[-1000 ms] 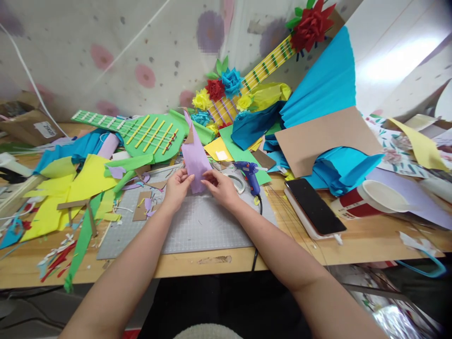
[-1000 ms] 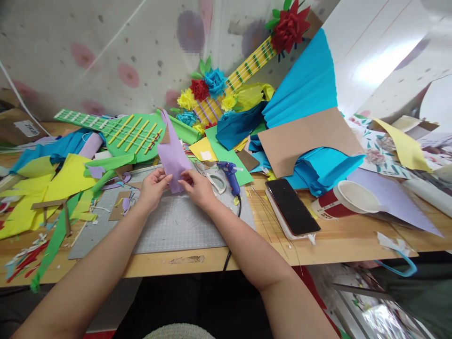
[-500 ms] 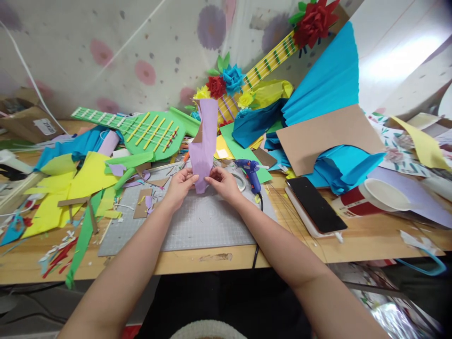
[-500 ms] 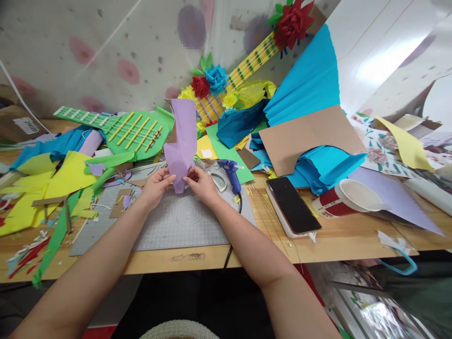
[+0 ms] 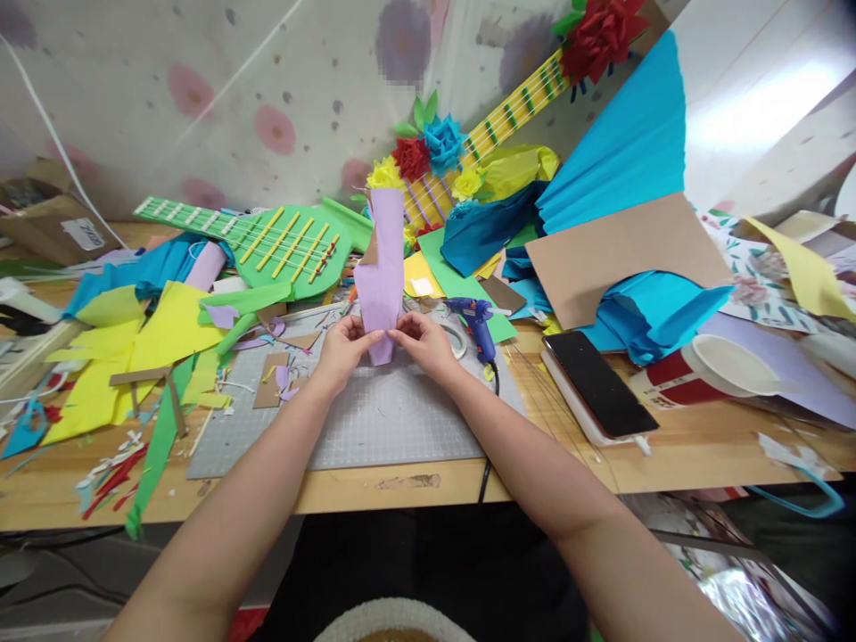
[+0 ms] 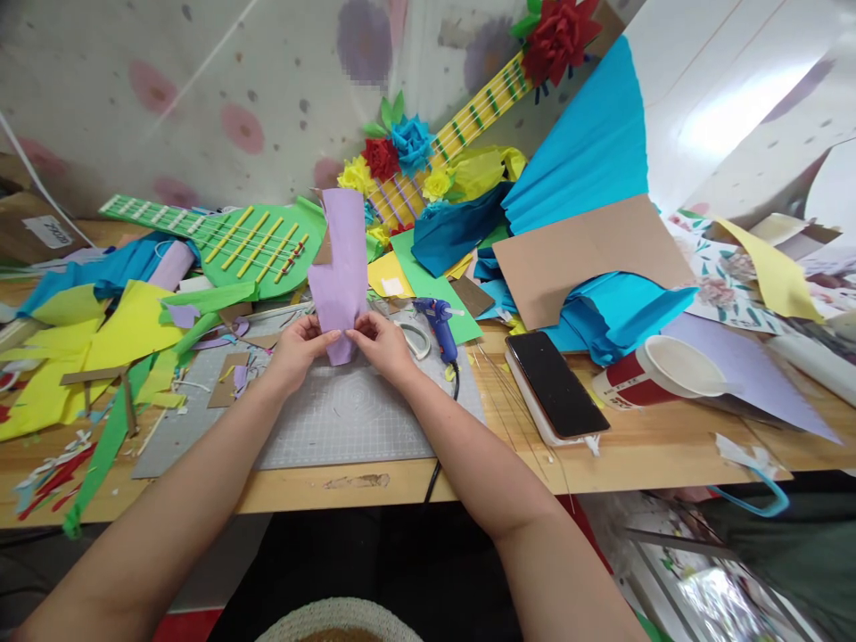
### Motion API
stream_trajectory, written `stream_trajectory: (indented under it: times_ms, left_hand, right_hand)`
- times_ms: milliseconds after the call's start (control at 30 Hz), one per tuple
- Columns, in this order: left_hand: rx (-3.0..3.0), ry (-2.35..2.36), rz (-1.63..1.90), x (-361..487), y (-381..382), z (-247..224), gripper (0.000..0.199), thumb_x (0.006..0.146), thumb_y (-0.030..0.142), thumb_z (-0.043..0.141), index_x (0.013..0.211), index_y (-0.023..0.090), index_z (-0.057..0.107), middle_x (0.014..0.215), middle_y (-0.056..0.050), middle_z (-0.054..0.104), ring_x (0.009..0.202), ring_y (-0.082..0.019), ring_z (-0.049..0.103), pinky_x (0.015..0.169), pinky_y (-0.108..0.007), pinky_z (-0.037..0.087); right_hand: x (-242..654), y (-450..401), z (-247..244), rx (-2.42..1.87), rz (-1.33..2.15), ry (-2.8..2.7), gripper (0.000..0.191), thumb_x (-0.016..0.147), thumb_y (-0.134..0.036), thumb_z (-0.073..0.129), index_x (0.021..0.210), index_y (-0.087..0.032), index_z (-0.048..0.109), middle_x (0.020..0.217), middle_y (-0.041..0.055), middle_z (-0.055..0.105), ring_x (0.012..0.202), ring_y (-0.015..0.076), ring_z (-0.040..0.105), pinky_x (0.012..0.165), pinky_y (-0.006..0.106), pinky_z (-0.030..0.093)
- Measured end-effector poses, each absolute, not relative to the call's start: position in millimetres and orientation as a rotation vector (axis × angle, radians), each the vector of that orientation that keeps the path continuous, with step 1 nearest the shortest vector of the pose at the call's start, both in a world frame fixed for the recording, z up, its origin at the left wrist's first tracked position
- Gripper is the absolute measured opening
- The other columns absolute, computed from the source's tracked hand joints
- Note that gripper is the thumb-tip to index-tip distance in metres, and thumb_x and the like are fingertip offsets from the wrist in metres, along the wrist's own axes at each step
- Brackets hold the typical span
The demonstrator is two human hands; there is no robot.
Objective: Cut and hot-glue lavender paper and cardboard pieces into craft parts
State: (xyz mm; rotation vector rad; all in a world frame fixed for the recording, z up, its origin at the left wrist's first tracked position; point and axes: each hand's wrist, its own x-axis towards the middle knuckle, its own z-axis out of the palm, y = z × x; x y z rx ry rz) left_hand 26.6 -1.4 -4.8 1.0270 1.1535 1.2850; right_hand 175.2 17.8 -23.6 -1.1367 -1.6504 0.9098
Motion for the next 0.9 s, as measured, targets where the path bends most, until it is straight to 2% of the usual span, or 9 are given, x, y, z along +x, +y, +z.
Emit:
stream_trajectory:
  times_ms: [133,267,400,633,767,900]
  left_hand:
    - [1.026,1.181,1.306,23.6,1.3,-6.3,0.042,0.046,0.031,0.080,0.077,0.015,0.056,0.071,0.000,0.062,0.060,-0.011,0.054,0.058,-0.024,0.045]
    - [0.952,1.255,1.357,15.0,6.1,-5.7,0.046,0.050,0.035,0.077,0.086,0.015,0.059,0.080,-0.002,0.063,0.066,-0.013,0.056,0.055,-0.024,0.045]
    - [0.836,1.278,1.422,8.0,10.6,-4.3,0.038,0.055,0.036,0.073,0.084,0.016,0.057,0.077,-0.001,0.061,0.065,-0.012,0.055,0.051,-0.023,0.045]
    - [0.832,1.129,1.389,10.2,9.0,-1.4,0.034,0.055,0.032,0.072,0.081,0.016,0.057,0.075,0.000,0.063,0.068,-0.013,0.059,0.059,-0.025,0.050]
    - [0.844,1.118,1.375,11.9,6.9,-0.8,0.034,0.054,0.029,0.074,0.081,0.016,0.058,0.077,-0.001,0.064,0.070,-0.012,0.060,0.060,-0.024,0.051]
    - [0.851,1.123,1.353,13.9,6.3,-1.3,0.036,0.055,0.027,0.074,0.085,0.016,0.057,0.076,-0.001,0.065,0.067,-0.013,0.061,0.057,-0.024,0.050]
  right_hand:
    - [175.6,13.4,-18.0,-1.186,0.759,-1.711,0.017,0.074,-0.036,0.055,0.075,-0.020,0.051,0.069,-0.0004,0.059,0.060,0.0120,0.052,0.059,0.026,0.042]
    - [177.7,11.5,-14.0,-1.322,0.621,-1.665,0.018,0.074,-0.032,0.053,0.086,-0.021,0.046,0.069,-0.0012,0.058,0.059,0.0132,0.053,0.059,0.027,0.042]
    - [181.2,11.8,-10.9,-1.450,0.573,-1.808,0.024,0.072,-0.030,0.054,0.093,-0.022,0.044,0.065,-0.0038,0.057,0.058,0.0142,0.053,0.057,0.027,0.038]
    - [185.5,9.7,-0.7,-1.529,0.466,-1.891,0.020,0.076,-0.029,0.053,0.093,-0.021,0.048,0.065,-0.0021,0.057,0.058,0.0157,0.053,0.056,0.027,0.033]
    - [187.1,8.9,2.9,-1.523,0.423,-1.922,0.017,0.080,-0.035,0.052,0.089,-0.021,0.053,0.064,-0.0014,0.057,0.060,0.0150,0.053,0.056,0.026,0.032]
    - [186.2,5.6,5.8,-1.471,0.368,-2.018,0.030,0.078,-0.050,0.054,0.088,-0.022,0.057,0.069,0.0008,0.060,0.064,0.0152,0.053,0.057,0.025,0.031]
